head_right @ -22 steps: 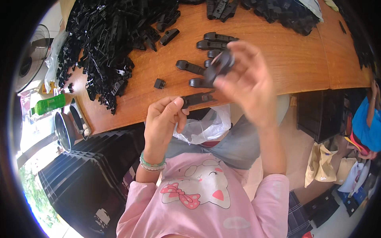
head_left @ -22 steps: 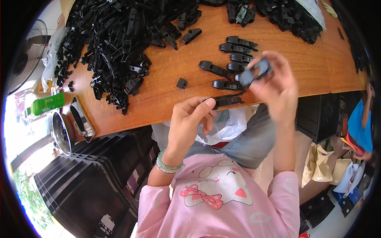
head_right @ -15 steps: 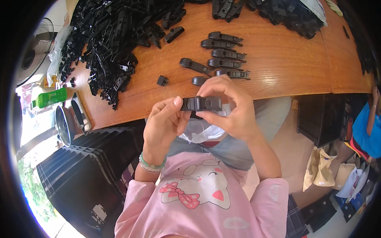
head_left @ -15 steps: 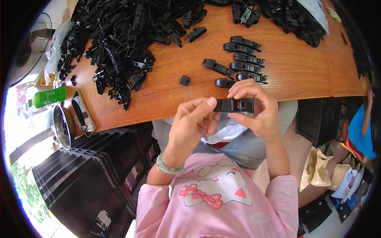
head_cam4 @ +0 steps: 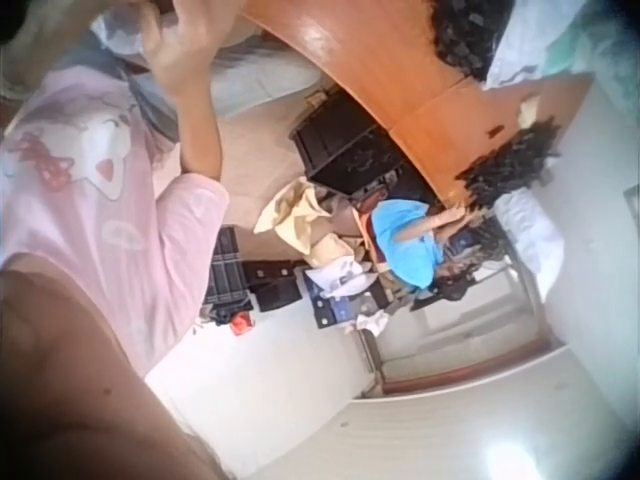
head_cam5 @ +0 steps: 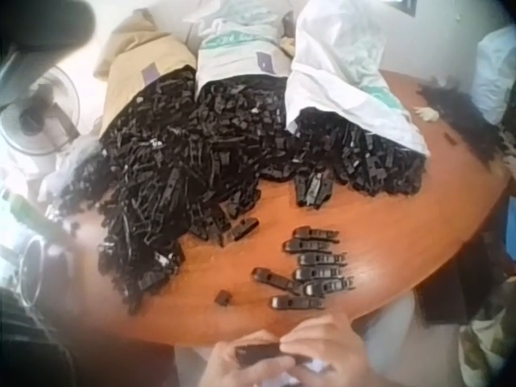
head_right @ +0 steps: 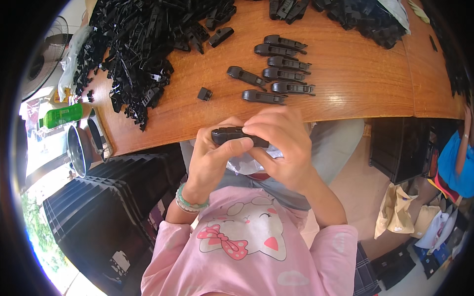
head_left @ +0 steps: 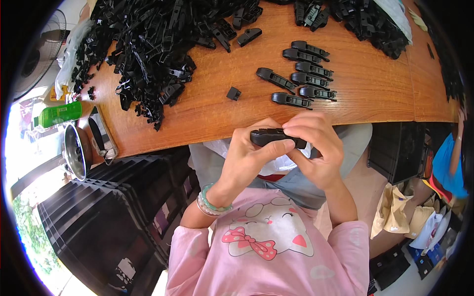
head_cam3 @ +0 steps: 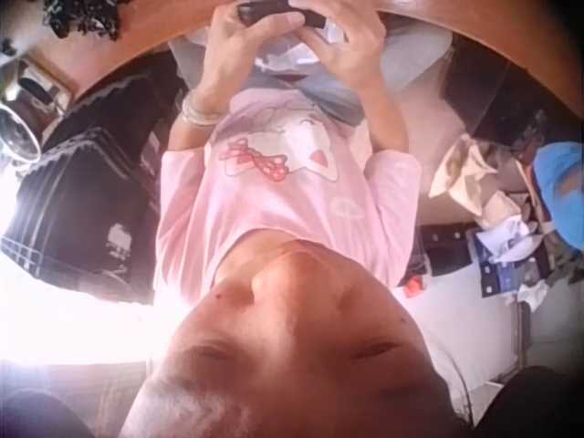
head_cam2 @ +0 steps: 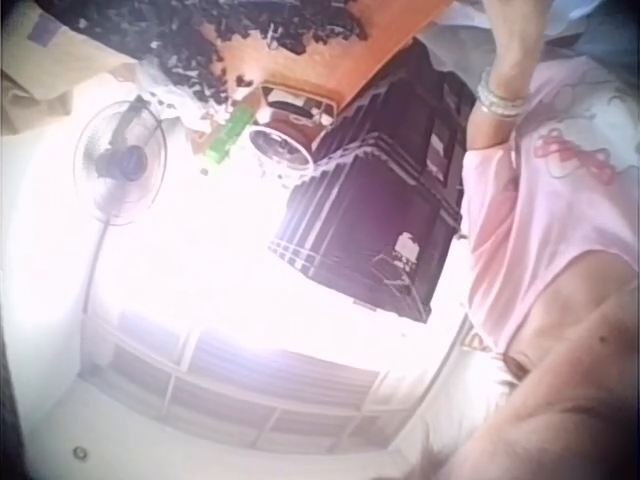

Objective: The person assembles small black plastic buckle components by hand at a table.

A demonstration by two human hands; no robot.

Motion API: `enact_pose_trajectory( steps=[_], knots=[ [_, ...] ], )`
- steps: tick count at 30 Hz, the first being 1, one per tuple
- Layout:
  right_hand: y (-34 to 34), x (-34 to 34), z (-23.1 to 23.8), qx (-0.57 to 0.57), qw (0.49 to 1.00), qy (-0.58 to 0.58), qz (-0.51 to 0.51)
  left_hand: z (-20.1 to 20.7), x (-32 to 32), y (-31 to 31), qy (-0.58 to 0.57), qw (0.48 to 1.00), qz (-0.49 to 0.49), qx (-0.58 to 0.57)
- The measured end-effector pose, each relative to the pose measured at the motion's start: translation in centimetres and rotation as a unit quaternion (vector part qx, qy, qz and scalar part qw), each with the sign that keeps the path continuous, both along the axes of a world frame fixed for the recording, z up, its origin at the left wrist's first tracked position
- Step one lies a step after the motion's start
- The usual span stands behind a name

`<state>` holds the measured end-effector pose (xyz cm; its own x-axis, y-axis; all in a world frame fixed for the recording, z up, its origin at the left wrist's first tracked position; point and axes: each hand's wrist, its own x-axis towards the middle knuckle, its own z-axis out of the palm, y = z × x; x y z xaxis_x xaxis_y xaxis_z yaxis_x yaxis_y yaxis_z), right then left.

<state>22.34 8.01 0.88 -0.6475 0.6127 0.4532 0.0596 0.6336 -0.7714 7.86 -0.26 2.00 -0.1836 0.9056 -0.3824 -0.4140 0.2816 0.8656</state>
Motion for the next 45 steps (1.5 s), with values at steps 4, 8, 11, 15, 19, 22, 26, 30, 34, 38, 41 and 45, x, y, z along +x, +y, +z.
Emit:
enact_pose_trajectory(
  steps=[4,8,11,15,19,22,26,30,34,38,41,45],
  knots=[
    [-1.1,1.6,-0.1,-0.109,0.992,-0.058,-0.02,-0.3,-1.4,1.4,0.286,0.954,-0.004,0.093],
    [-1.8,1.0,0.0,-0.174,0.975,-0.137,0.014,-1.1,-4.0,5.6,0.656,0.733,0.001,0.182],
    [2.0,0.1,0.8,-0.09,0.992,-0.092,-0.001,-1.6,-5.4,7.0,0.686,0.697,-0.104,0.179],
    [12.0,-2.2,-0.2,0.0,0.979,-0.075,-0.188,-1.3,-5.8,7.4,0.683,0.691,-0.109,0.21],
    [18.3,-3.7,-1.4,-0.07,0.929,-0.194,-0.306,0.1,-5.2,5.9,0.574,0.802,-0.038,0.161],
    [19.3,-4.0,-2.5,-0.079,0.929,-0.185,-0.312,1.4,-4.9,4.5,0.391,0.916,-0.013,0.092],
    [19.3,-3.4,-3.9,0.076,0.957,-0.112,-0.257,2.1,-5.2,3.1,0.024,0.997,0.013,0.067],
    [18.8,-1.8,-3.4,0.136,0.936,-0.223,-0.236,1.8,-4.6,2.1,-0.072,0.995,0.018,0.07],
    [16.7,0.6,-2.7,0.189,0.922,-0.259,-0.219,1.2,-4.0,1.3,-0.128,0.987,0.032,0.09],
    [15.6,2.0,-1.7,0.23,0.926,-0.237,-0.184,0.4,-3.6,1.2,-0.139,0.986,0.044,0.076],
    [14.8,2.7,-1.3,0.067,0.937,-0.266,-0.215,0.3,-3.2,1.2,-0.126,0.988,0.06,0.069],
    [14.4,5.2,-1.7,0.108,0.921,-0.277,-0.253,0.3,-2.8,1.3,-0.116,0.99,0.059,0.054]
  ],
)
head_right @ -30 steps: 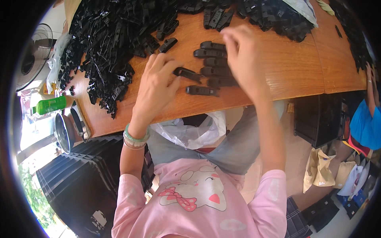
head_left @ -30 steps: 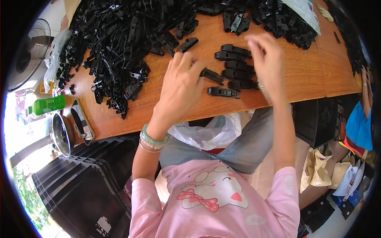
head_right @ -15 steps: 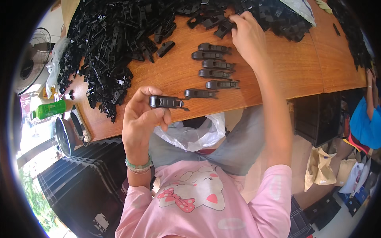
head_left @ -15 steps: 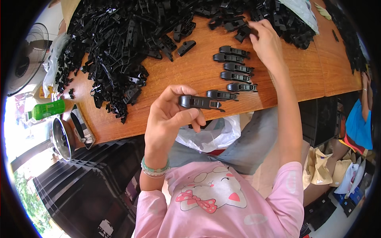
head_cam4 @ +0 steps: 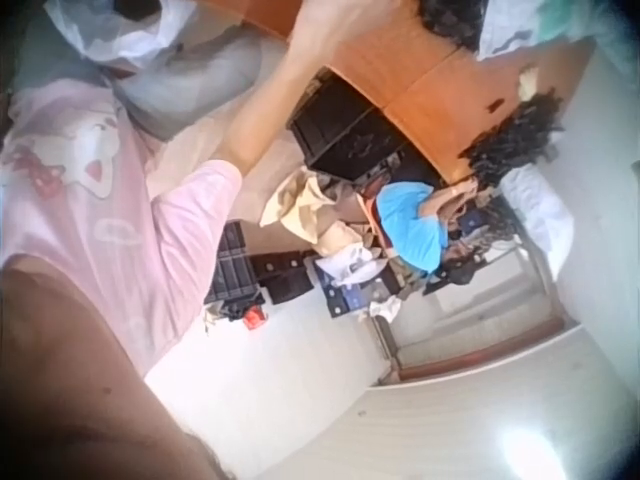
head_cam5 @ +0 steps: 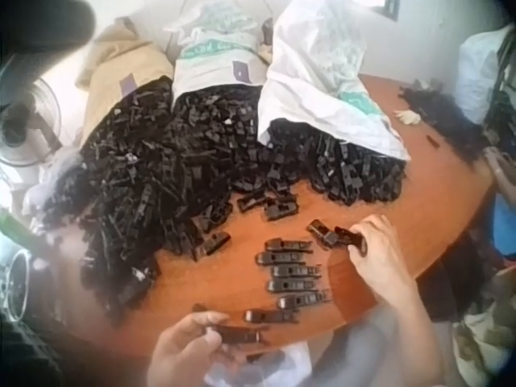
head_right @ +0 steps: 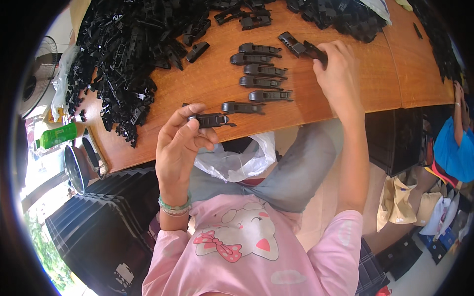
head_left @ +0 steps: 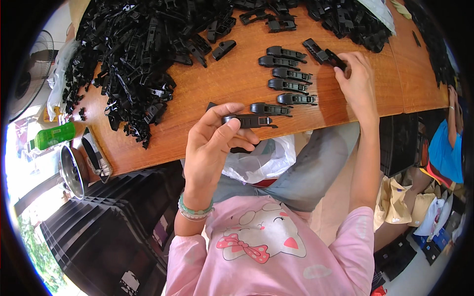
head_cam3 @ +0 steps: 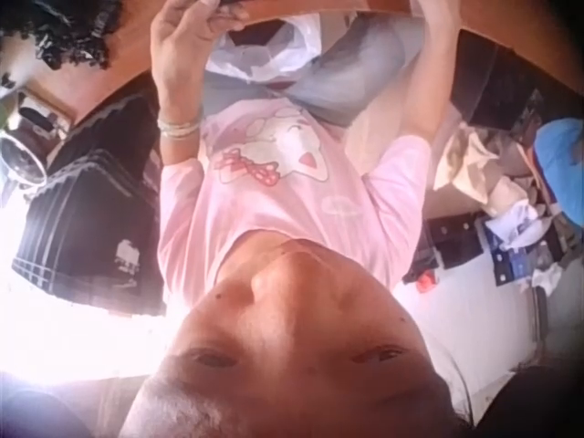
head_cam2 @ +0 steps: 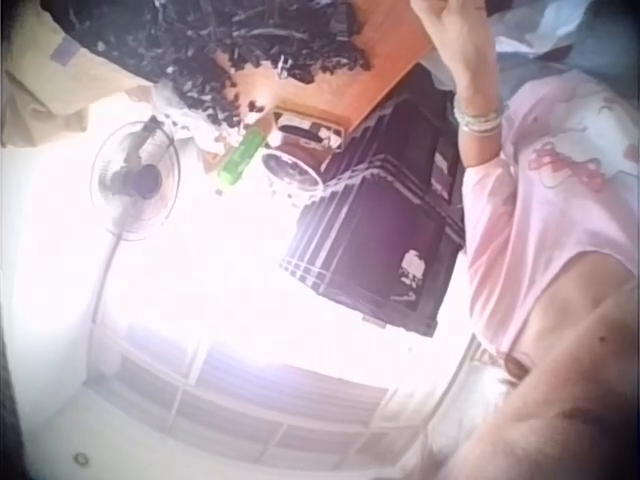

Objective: The person assembles small black plastic buckle components by hand at a table.

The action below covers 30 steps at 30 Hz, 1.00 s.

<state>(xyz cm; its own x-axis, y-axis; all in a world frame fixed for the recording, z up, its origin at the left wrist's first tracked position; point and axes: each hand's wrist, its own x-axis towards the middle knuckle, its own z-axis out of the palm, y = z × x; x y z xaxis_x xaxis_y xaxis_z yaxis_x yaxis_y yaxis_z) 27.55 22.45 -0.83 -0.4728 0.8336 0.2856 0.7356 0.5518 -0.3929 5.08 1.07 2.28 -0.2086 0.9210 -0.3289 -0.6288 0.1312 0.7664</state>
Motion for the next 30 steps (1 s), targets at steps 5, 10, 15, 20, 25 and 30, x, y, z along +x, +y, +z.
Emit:
enact_pose_trajectory(
  steps=[5,10,15,20,25,30],
  knots=[
    [-2.4,0.6,0.7,-0.012,0.987,0.16,-0.025,-0.1,0.5,0.4,0.049,0.999,0.019,-0.012],
    [-5.1,-0.2,1.4,-0.373,0.814,0.445,-0.024,0.1,1.1,1.1,0.049,0.998,0.016,-0.02],
    [-10.2,-3.2,3.4,-0.298,0.849,0.381,0.211,0.5,1.5,1.3,0.058,0.998,-0.005,-0.027],
    [-11.6,-4.5,3.7,-0.08,0.952,0.192,0.226,1.2,2.0,0.8,0.108,0.993,-0.03,-0.031],
    [-12.1,-4.7,3.7,-0.025,0.95,0.21,0.232,1.2,2.7,1.0,0.097,0.993,-0.045,-0.051],
    [-12.4,-4.8,3.5,-0.002,0.944,0.214,0.251,0.6,2.9,0.8,0.108,0.988,-0.089,-0.068]
  ],
)
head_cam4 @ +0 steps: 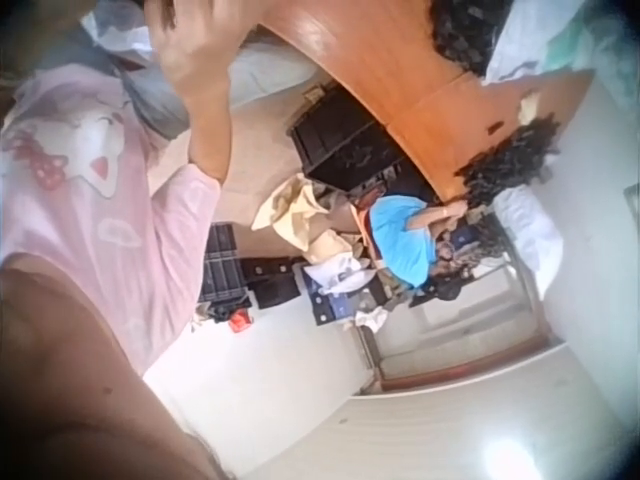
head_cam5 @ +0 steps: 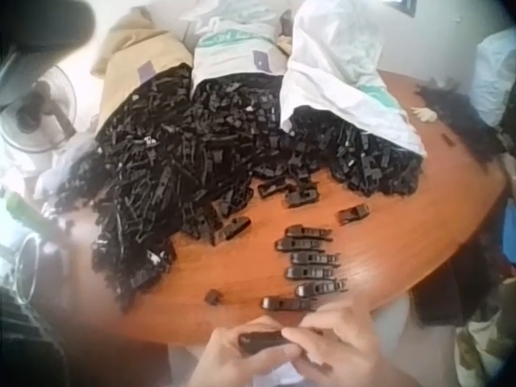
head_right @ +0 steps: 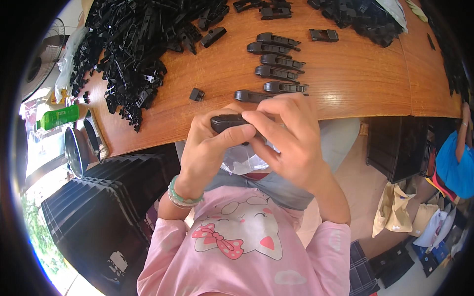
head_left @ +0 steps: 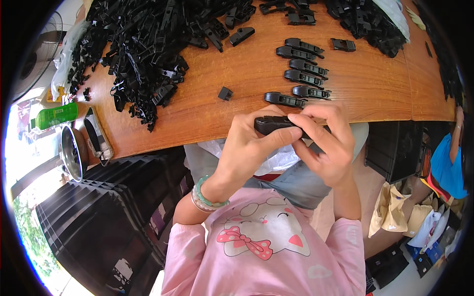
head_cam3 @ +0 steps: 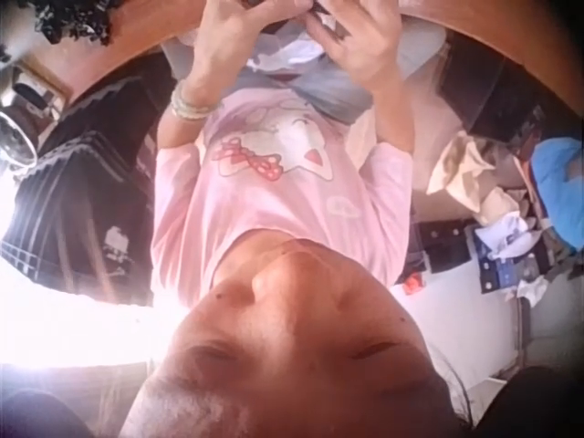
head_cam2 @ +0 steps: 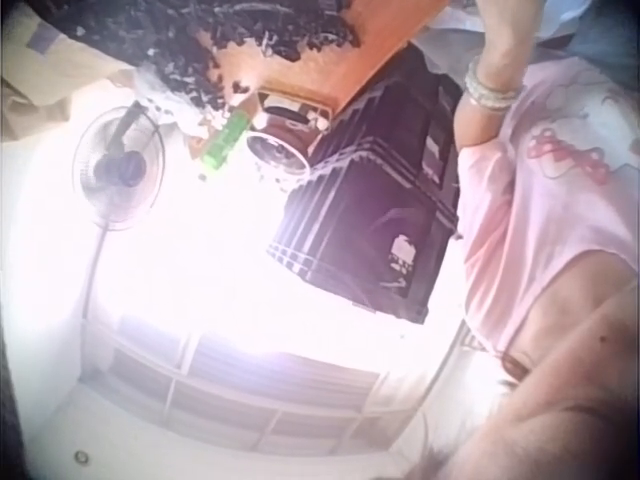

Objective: The person assembles small black plastic buckle components by hand at a table.

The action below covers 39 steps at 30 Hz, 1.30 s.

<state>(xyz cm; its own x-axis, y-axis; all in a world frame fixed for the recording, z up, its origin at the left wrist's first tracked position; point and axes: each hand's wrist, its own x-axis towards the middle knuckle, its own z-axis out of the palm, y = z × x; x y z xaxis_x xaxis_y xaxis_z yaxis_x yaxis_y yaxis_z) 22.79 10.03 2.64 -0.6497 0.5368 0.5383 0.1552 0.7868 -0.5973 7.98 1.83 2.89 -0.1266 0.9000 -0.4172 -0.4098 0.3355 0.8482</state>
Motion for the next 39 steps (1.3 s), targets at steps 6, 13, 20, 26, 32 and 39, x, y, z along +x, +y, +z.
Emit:
enact_pose_trajectory(
  steps=[6,13,20,26,32,39],
  knots=[
    [-2.2,1.6,-0.9,-0.047,0.999,-0.01,-0.017,0.0,-0.6,-0.5,0.127,0.988,-0.089,0.018],
    [-4.0,1.4,-2.5,-0.241,0.961,-0.124,0.048,-1.8,-1.4,2.6,0.577,0.788,-0.037,0.212],
    [9.3,2.3,-1.9,0.029,0.967,-0.076,-0.243,-1.2,-1.4,1.3,0.613,0.758,-0.051,0.216],
    [13.0,2.2,-3.8,0.064,0.915,-0.258,-0.305,-0.3,-1.8,0.4,0.292,0.954,0.019,0.068],
    [7.0,1.6,-2.0,-0.08,0.988,-0.027,-0.131,-0.1,-2.6,0.6,0.044,0.996,0.072,0.032],
    [2.1,-1.0,0.1,0.04,0.999,-0.036,0.003,-0.4,-0.9,1.1,0.057,0.992,0.114,0.002]
  ],
)
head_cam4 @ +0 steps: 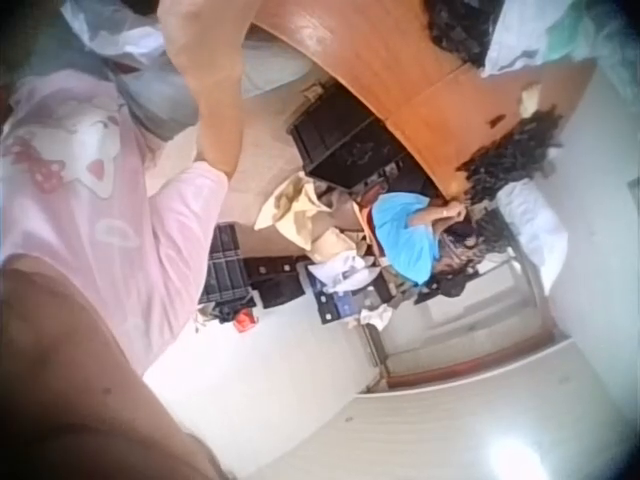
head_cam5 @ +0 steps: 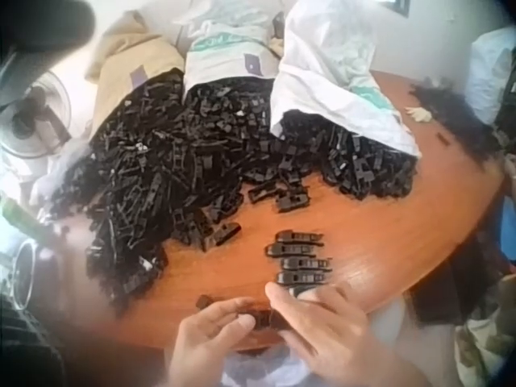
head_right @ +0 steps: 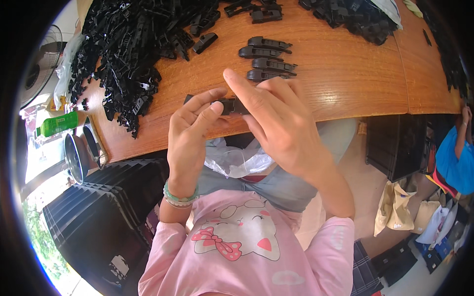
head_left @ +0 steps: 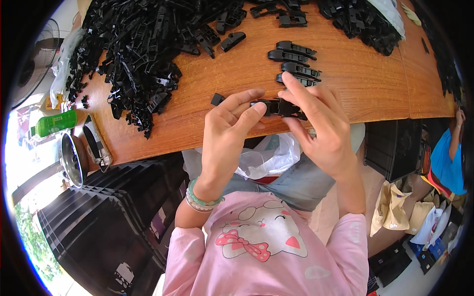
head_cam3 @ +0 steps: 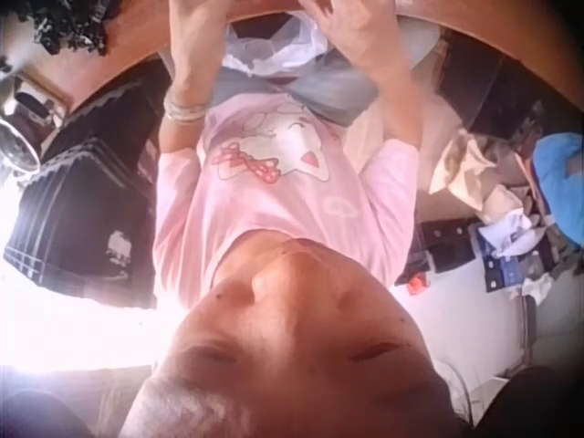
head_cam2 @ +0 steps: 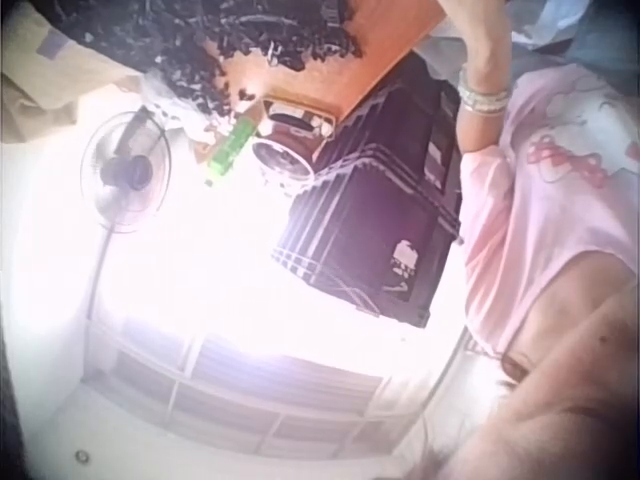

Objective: The person assembles small black plastic buckle components by hand at a table.

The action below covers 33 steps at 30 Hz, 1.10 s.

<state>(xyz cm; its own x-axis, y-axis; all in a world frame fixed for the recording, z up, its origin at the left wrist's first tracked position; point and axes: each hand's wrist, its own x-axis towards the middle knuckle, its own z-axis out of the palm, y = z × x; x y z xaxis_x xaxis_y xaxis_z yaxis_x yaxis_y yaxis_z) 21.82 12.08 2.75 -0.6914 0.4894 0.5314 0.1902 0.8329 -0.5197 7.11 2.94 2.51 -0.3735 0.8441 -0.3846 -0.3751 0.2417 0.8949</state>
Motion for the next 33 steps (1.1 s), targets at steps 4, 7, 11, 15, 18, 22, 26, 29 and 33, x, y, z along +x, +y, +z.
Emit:
enact_pose_trajectory(
  steps=[4,7,11,15,18,22,26,29,33],
  knots=[
    [-0.3,-0.2,0.3,-0.009,1.0,-0.006,0.015,0.0,-0.2,-0.2,-0.002,1.0,0.013,-0.001],
    [-0.7,0.1,0.3,0.007,1.0,-0.023,0.004,0.0,0.1,-0.5,0.022,1.0,-0.011,-0.006],
    [-1.1,-0.3,-0.1,0.017,1.0,-0.024,-0.003,0.8,1.2,-0.9,-0.04,0.998,-0.03,0.041],
    [-1.7,-1.1,-0.8,0.018,0.999,0.051,0.004,0.6,1.2,-0.5,0.06,0.996,-0.042,0.051],
    [-2.2,-0.9,-0.5,-0.013,0.998,0.058,0.025,0.9,1.3,-0.6,0.103,0.992,-0.074,0.01],
    [-2.6,-0.9,0.3,-0.055,0.994,0.084,0.029,1.0,1.4,-1.1,-0.014,0.997,-0.058,0.041],
    [-2.6,0.7,-1.1,-0.006,0.997,0.071,0.001,0.8,1.1,-1.0,-0.001,0.99,-0.125,0.065],
    [-4.6,3.0,-2.2,-0.147,0.986,-0.078,-0.027,-0.6,0.0,-0.3,0.245,0.958,-0.135,0.071],
    [-6.9,3.0,-3.9,-0.201,0.966,-0.16,0.015,-2.5,0.5,3.1,0.469,0.853,-0.109,0.201]
  ],
)
